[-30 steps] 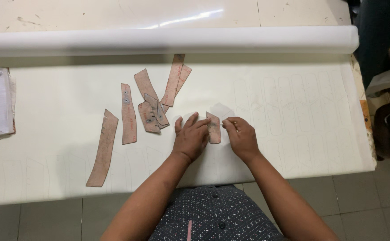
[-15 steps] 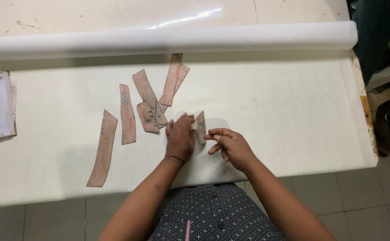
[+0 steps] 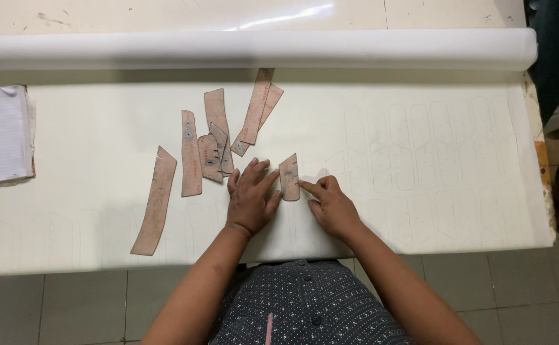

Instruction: The person places small pattern pieces on a large white sheet and traces their outlines with a pencil. They repeat this process for several pieces, moving each one after tracing.

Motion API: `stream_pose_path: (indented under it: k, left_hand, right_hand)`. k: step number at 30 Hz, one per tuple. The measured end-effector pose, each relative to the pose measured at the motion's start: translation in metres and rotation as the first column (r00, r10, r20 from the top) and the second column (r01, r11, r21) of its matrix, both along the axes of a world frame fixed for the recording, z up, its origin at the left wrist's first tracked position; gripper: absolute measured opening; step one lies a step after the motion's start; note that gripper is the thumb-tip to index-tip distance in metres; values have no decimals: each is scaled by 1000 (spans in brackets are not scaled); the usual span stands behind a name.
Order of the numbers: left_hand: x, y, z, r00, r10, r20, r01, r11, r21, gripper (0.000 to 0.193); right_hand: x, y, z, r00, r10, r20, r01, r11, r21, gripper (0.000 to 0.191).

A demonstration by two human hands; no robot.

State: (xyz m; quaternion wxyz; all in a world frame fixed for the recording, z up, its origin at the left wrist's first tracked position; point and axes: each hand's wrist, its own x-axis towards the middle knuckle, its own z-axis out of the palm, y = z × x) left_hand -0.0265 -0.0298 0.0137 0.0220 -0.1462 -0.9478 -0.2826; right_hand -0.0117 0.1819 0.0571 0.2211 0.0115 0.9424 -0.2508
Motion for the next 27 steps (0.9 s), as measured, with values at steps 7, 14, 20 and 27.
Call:
stream_pose_path:
  k: [7, 14, 20, 27]
  left_hand:
    - [0, -1, -3, 1000, 0, 26, 0, 1000, 3, 51]
    - [-2, -1, -2, 999, -1, 51, 2, 1000, -12, 51]
    - [-2, 0, -2, 999, 1, 53, 1, 999, -34, 50]
    - [-3, 0, -3, 999, -2, 33, 3, 1000, -29, 50]
  right_hand:
    - [-1, 2, 5, 999, 28, 33, -28, 1000, 5, 53]
    - [-1, 1, 5, 999, 8, 50, -8, 1000, -1, 51]
    - [-1, 2, 6, 998, 12, 58, -12, 1000, 1, 53]
    - [0, 2, 5, 999, 21, 48, -21, 1000, 0, 55]
